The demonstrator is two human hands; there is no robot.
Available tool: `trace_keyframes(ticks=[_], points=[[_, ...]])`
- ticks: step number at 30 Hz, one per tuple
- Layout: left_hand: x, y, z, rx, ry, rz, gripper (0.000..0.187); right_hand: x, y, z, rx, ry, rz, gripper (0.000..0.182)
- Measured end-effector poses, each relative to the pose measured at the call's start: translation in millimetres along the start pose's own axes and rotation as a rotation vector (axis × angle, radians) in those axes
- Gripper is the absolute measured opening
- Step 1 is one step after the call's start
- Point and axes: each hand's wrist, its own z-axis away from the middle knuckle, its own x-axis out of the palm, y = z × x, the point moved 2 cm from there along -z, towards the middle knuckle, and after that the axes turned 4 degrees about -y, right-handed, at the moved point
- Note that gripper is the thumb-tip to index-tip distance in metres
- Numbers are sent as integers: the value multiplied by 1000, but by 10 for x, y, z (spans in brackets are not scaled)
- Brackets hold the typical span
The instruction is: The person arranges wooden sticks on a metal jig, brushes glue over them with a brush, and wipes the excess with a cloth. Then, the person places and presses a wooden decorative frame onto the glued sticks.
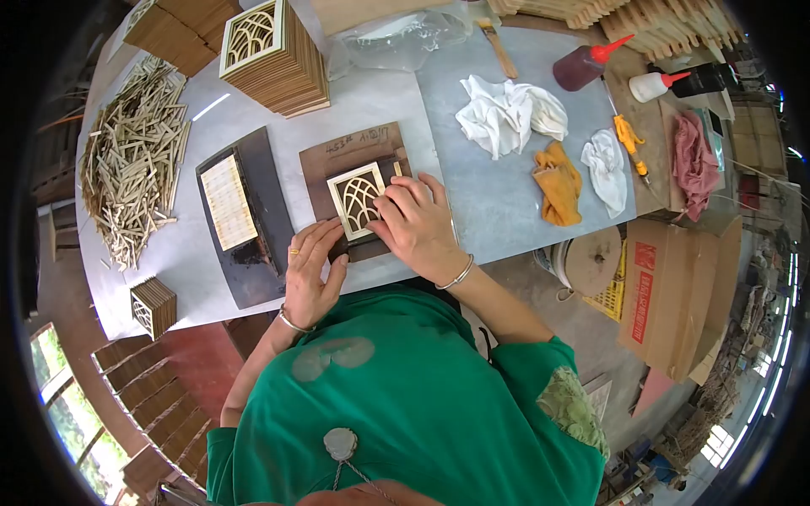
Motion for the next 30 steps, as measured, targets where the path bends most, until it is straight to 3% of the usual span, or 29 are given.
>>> trace_keyframes(ticks=[10,30], points=[[41,62,2,-20,-12,-90,44,-161,19,-17,3,-98,-68,41],[154,202,-121,-18,-33,-66,46,-166,162,7,-41,-71,-63,37]])
